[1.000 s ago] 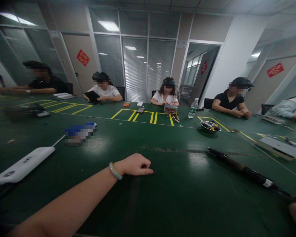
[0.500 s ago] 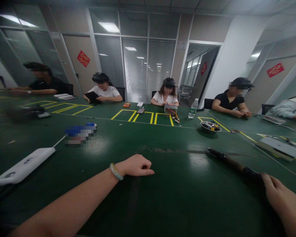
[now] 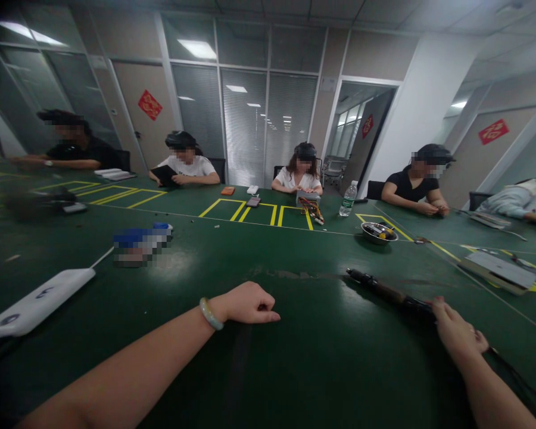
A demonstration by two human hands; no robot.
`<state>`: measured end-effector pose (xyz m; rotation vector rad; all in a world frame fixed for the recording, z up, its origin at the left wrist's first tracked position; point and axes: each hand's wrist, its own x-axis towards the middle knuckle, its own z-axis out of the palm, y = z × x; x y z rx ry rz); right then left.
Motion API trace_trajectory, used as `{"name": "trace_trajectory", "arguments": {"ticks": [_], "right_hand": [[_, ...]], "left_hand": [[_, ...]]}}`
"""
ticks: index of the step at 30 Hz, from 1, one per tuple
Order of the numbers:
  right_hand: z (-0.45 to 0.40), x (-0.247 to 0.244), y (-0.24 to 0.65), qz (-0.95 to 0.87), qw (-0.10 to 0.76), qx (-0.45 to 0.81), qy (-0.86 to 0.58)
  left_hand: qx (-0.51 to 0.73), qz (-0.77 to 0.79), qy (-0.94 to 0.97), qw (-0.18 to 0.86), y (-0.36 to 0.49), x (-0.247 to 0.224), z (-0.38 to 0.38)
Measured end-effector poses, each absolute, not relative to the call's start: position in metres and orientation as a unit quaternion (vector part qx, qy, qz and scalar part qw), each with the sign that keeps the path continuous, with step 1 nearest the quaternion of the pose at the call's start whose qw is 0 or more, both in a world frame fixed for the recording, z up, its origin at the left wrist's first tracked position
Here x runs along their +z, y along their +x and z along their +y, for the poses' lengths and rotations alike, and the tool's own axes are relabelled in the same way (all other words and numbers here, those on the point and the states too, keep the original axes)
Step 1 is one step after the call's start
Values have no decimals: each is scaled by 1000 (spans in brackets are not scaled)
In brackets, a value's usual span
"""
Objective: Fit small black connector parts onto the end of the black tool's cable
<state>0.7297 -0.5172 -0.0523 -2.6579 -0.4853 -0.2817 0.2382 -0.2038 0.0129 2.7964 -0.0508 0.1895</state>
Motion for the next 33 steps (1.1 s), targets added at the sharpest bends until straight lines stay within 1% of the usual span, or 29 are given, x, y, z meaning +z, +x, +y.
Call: {"name": "trace_trajectory", "arguments": {"ticks": [1, 3, 7, 11, 16, 19, 21, 22, 24, 27, 30, 33], "right_hand": [[-499, -49, 710, -170, 221, -45, -959], [-460, -42, 665, -219, 224, -1, -950], [-379, -34, 566, -385, 203, -23, -900], [-313, -34, 474, -497, 192, -6, -846], [-274, -34, 399, -614, 208, 3, -761], [-285, -22, 389, -638, 240, 11, -731], [-304, -9, 395, -609, 243, -12, -755], [-314, -4, 401, -582, 225, -27, -781], [-333, 5, 410, -523, 159, -38, -837], [-351, 10, 414, -467, 68, 26, -881], [-352, 9, 408, -458, 38, 76, -885], [-345, 9, 414, -460, 38, 41, -886]], "left_hand": [[74, -22, 984, 161, 238, 14, -205], [99, -29, 984, 143, 237, 17, -209], [175, -24, 977, 122, 235, 27, -221], [253, 21, 960, 119, 233, 34, -224], [228, 56, 968, 88, 232, 24, -211], [228, 90, 966, 82, 232, 15, -201], [231, 118, 963, 75, 234, 9, -197], [229, 130, 962, 70, 234, 7, -195], [217, 146, 963, 58, 236, 4, -192], [196, 157, 966, 54, 239, 3, -191], [184, 169, 967, 57, 240, 4, -191], [181, 172, 966, 64, 240, 7, -192]]}}
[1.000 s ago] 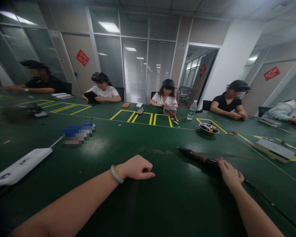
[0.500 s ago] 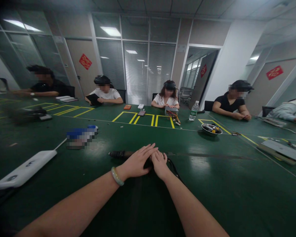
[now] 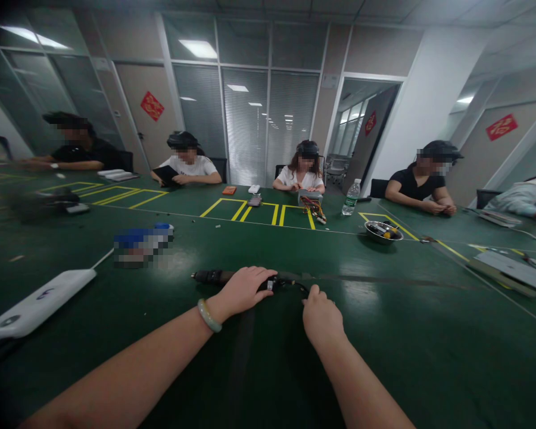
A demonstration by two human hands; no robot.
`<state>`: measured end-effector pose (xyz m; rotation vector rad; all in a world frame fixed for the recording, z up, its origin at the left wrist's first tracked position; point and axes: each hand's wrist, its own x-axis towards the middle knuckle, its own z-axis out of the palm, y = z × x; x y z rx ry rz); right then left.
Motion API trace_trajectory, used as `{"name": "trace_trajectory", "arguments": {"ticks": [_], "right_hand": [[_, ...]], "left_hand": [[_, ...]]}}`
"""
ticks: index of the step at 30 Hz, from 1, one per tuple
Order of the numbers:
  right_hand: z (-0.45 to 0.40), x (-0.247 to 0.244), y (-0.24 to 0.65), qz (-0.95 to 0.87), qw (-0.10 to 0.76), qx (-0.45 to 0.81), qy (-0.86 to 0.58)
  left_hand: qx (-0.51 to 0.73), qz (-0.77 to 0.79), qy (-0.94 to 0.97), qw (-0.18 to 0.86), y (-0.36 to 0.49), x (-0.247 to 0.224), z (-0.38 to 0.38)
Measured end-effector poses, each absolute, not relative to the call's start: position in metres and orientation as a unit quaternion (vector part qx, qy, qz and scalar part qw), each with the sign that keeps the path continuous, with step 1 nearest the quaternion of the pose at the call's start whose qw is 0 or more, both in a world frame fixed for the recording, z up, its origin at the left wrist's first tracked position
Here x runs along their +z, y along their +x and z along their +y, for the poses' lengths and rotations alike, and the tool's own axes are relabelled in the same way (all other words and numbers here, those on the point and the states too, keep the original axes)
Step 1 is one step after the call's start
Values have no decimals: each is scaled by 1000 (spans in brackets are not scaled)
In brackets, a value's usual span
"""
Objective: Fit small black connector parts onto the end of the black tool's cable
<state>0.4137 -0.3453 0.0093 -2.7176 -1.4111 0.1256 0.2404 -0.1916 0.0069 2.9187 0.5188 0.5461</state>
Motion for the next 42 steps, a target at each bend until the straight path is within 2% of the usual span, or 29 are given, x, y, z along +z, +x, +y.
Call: {"name": "trace_trajectory", "arguments": {"ticks": [5, 12, 19, 24, 28, 33, 42], "right_hand": [[-336, 13, 459, -482, 148, -25, -863], [-323, 9, 470, -568, 273, -8, -776], [-320, 9, 454, -615, 276, -9, -739], [-326, 11, 439, -596, 290, 74, -745], [-324, 9, 427, -616, 251, 112, -738], [-321, 7, 420, -639, 211, 86, -735], [-315, -5, 417, -616, 288, 46, -732]], "left_hand": [[151, 154, 973, 83, 236, 14, -190], [109, 145, 976, 121, 210, 28, -175], [154, 149, 972, 96, 213, 28, -183], [160, 155, 971, 82, 227, 21, -193], [169, 165, 970, 63, 232, 16, -193], [163, 155, 974, 21, 235, 16, -196], [178, 156, 972, 7, 242, 13, -202]]}}
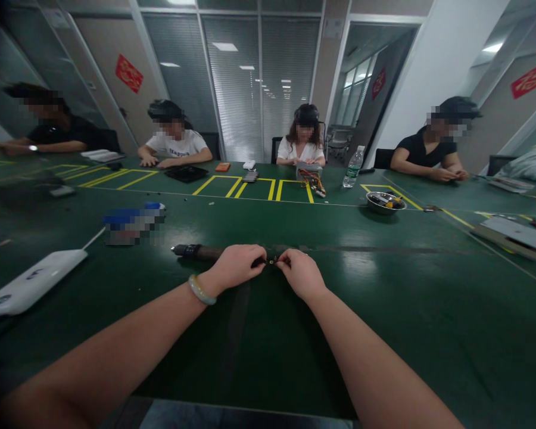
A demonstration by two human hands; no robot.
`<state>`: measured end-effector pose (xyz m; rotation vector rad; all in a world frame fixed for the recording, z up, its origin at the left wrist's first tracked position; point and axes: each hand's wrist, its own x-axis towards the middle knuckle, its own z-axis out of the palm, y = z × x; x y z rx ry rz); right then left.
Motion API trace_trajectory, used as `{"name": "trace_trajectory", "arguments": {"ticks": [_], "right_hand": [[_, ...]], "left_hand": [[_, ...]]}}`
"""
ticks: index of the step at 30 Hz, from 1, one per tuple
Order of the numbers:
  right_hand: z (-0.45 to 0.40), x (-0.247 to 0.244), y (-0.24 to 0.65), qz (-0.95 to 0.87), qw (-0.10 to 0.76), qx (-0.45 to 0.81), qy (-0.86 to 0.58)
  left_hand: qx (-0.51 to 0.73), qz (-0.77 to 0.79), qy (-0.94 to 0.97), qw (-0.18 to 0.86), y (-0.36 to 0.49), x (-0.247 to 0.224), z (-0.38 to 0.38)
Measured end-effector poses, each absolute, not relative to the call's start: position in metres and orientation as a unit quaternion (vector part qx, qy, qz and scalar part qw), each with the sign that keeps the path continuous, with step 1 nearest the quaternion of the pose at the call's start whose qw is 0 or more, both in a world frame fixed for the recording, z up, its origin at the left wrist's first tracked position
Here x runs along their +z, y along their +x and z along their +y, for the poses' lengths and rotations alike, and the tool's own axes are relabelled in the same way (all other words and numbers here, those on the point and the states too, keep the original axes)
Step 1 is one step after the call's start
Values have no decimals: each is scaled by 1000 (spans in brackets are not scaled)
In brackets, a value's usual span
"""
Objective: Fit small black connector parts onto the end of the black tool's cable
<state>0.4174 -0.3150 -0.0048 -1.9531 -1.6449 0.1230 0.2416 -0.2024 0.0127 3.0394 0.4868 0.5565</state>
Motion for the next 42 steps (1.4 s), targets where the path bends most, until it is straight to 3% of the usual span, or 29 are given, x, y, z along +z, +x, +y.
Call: {"name": "trace_trajectory", "arguments": {"ticks": [42], "right_hand": [[-313, -1, 408, -640, 299, 55, -706]], "left_hand": [[177, 133, 972, 81, 240, 7, -200]]}}
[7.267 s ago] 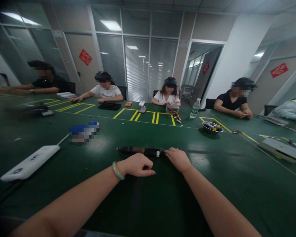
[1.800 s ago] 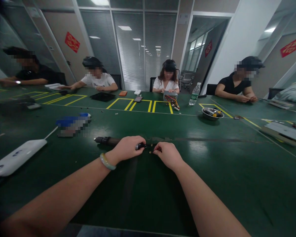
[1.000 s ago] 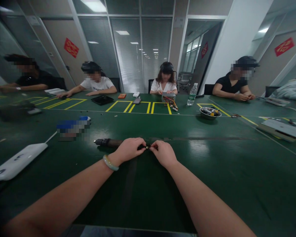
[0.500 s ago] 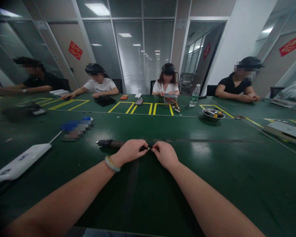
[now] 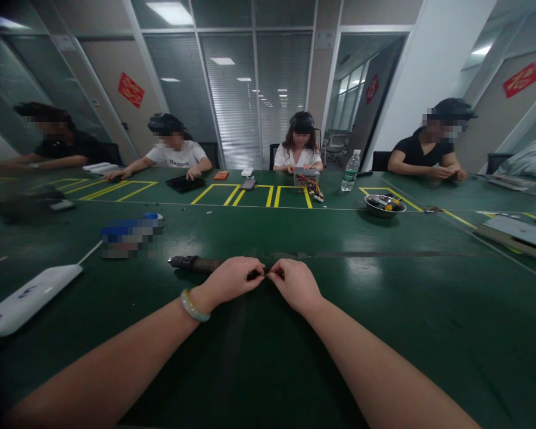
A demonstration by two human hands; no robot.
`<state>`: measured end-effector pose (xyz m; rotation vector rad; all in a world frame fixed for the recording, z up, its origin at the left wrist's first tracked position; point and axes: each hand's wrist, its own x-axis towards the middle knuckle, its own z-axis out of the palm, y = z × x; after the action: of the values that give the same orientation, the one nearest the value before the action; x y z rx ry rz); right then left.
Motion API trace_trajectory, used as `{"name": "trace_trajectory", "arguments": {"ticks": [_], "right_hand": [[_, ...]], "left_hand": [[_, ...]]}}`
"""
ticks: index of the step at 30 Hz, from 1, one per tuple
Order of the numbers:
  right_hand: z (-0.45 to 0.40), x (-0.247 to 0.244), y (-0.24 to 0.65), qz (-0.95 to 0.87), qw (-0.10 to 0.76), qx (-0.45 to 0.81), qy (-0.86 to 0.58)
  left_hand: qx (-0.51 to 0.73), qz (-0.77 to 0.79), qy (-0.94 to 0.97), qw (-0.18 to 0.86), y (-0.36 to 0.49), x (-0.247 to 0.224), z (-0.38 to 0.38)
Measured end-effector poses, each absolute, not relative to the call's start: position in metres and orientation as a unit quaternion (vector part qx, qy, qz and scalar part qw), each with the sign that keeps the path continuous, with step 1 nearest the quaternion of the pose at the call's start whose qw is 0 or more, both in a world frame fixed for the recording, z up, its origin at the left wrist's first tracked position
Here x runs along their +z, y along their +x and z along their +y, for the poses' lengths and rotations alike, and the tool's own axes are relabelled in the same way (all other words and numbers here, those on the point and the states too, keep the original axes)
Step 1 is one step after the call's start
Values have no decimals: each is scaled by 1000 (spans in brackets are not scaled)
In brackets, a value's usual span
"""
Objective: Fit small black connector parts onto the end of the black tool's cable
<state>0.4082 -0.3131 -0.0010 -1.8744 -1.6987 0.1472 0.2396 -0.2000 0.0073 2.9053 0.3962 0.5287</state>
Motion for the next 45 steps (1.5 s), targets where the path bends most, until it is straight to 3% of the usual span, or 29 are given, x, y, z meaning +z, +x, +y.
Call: {"name": "trace_trajectory", "arguments": {"ticks": [22, 35, 45], "right_hand": [[-311, -7, 410, -623, 312, 61, -715], [-303, -6, 409, -663, 275, 7, -697], [-300, -7, 404, -685, 189, -109, -695]], "left_hand": [[175, 152, 969, 88, 242, 8, -198], [178, 160, 968, 78, 245, 9, -201], [177, 152, 969, 82, 239, 17, -205]]}}
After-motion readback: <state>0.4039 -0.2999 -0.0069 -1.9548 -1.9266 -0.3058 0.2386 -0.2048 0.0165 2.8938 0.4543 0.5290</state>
